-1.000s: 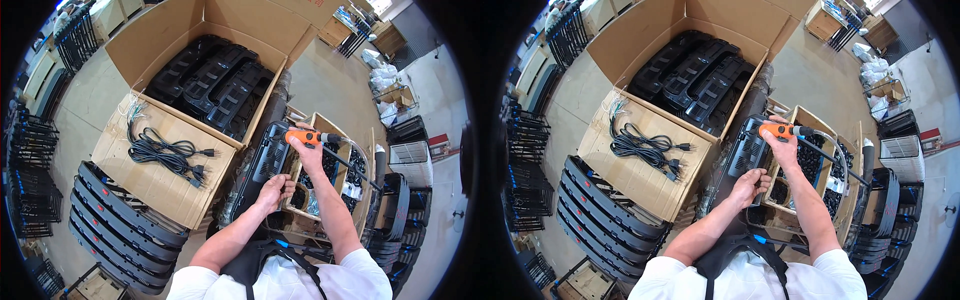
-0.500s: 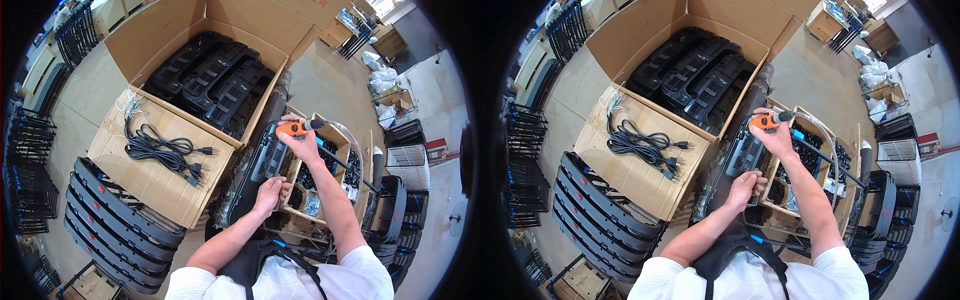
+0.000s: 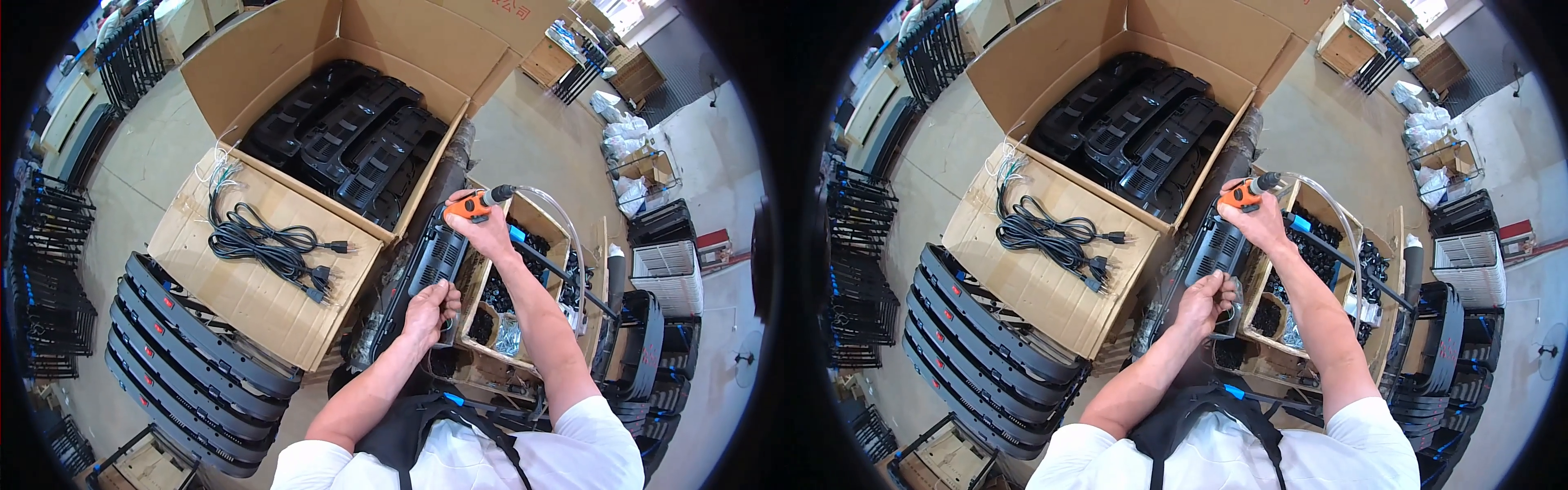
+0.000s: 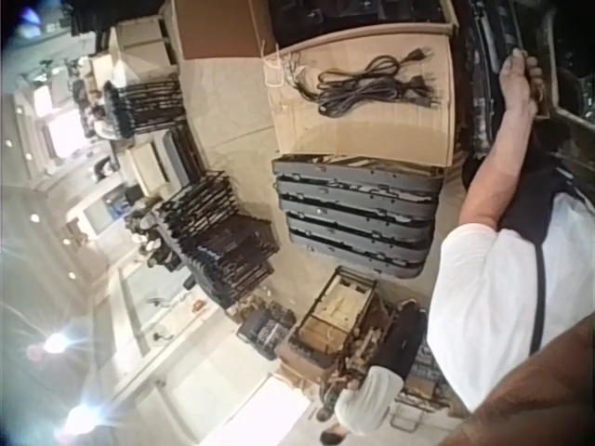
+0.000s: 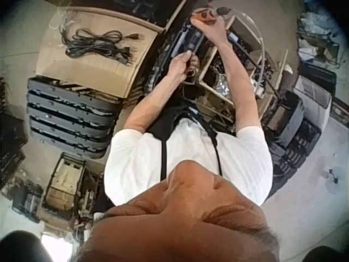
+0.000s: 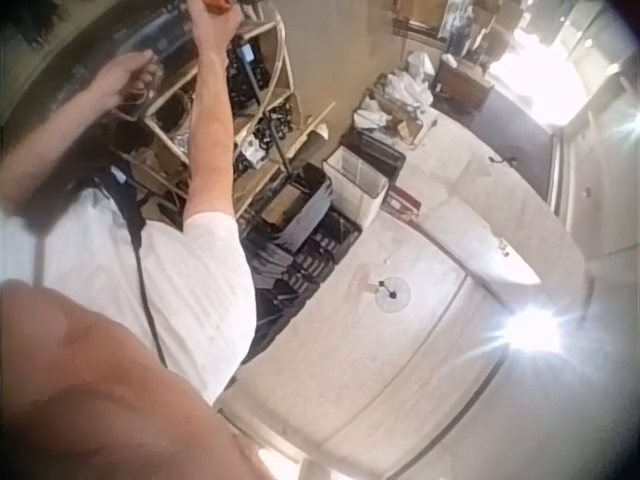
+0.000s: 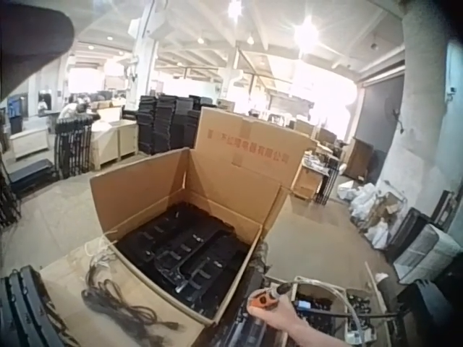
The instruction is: Assembling components of a leaf blower, including installing the nozzle and securing parts with an electric screwdriver.
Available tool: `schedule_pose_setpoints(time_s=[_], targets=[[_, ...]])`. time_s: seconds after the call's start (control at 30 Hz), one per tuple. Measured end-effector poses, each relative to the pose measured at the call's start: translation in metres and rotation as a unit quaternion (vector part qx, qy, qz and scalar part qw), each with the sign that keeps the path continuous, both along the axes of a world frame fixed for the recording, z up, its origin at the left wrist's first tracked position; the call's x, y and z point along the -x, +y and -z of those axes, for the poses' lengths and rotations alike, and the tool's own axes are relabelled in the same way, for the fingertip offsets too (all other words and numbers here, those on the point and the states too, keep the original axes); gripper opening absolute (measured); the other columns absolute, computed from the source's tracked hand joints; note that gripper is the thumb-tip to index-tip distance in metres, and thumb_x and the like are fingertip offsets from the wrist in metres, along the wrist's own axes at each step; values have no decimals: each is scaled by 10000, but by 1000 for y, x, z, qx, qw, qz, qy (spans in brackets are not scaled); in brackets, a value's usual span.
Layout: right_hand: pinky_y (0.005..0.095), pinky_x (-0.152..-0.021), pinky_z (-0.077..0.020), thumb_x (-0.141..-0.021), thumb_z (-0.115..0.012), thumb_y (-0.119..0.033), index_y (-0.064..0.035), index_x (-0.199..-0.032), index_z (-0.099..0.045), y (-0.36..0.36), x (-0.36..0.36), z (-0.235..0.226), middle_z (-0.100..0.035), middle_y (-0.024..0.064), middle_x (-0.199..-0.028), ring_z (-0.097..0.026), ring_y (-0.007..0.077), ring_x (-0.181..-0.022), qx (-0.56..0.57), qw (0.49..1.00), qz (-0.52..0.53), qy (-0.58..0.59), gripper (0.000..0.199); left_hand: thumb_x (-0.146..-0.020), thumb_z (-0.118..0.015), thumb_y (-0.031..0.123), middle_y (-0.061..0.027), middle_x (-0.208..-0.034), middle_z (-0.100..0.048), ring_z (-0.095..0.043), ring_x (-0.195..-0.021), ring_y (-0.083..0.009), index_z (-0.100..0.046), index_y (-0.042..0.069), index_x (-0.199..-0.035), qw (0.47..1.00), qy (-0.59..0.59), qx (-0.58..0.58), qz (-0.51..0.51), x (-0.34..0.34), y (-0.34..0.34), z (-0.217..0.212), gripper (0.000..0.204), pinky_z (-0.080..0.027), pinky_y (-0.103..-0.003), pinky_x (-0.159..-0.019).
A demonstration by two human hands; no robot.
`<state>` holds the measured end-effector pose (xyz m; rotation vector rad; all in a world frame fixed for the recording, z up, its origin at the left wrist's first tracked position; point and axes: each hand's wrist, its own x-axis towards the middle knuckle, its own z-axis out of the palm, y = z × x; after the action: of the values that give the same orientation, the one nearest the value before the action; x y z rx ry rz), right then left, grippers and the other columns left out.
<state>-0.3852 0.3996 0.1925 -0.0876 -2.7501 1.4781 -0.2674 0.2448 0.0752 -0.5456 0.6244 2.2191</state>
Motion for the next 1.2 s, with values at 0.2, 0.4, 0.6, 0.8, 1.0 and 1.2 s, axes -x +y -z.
schedule_pose_setpoints(time_s=[0.2,0.4,0.6,0.8,1.0,1.2], targets=[[352,-1006,-546,-851,-822,-104,-25,-1296,-649,-4,-46,-17,-739,121,-1194,-689,182,-1119,134,987,48,69,483,-1084,-617,311,-11,-908,-688,-665,-784,-138,-676,88,-1093,993,-49,-66,-80,21,-3,-2,231,-570,-267,-669],[385,-1040,-557,-857,-808,-70,-1,-1324,-609,-11,-109,-45,-738,155,-1220,-699,216,-1148,217,972,75,42,512,-1095,-590,300,3,-908,-670,-663,-780,-134,-660,93,-1151,981,-83,-126,-120,33,0,8,226,-599,-258,-678],[403,-1043,-544,-864,-786,-77,2,-1337,-588,-10,-119,-36,-734,180,-1229,-697,233,-1143,212,973,85,42,519,-1100,-577,294,1,-897,-653,-661,-775,-133,-647,89,-1140,981,-77,-135,-113,34,7,5,220,-605,-254,-680],[404,-1041,-545,-860,-790,-81,11,-1335,-582,-11,-122,-36,-731,183,-1236,-695,232,-1146,218,970,95,47,527,-1098,-580,289,2,-913,-650,-660,-809,-141,-647,93,-1154,981,-54,-153,-110,33,4,6,215,-608,-274,-727],[395,-1038,-546,-866,-790,-80,8,-1341,-581,-15,-117,-34,-729,175,-1244,-695,224,-1146,198,977,71,34,526,-1102,-574,276,2,-922,-646,-658,-838,-137,-648,105,-1238,975,-70,-186,-101,33,-5,7,231,-602,-290,-745],[367,-1041,-546,-887,-787,-51,-10,-1358,-588,-18,-100,-14,-713,150,-1268,-683,199,-1147,213,971,95,50,513,-1100,-495,142,-153,-1178,-687,-699,-1002,-256,-578,-30,-1306,991,-68,-92,-66,28,8,-8,281,-604,-381,-908]])
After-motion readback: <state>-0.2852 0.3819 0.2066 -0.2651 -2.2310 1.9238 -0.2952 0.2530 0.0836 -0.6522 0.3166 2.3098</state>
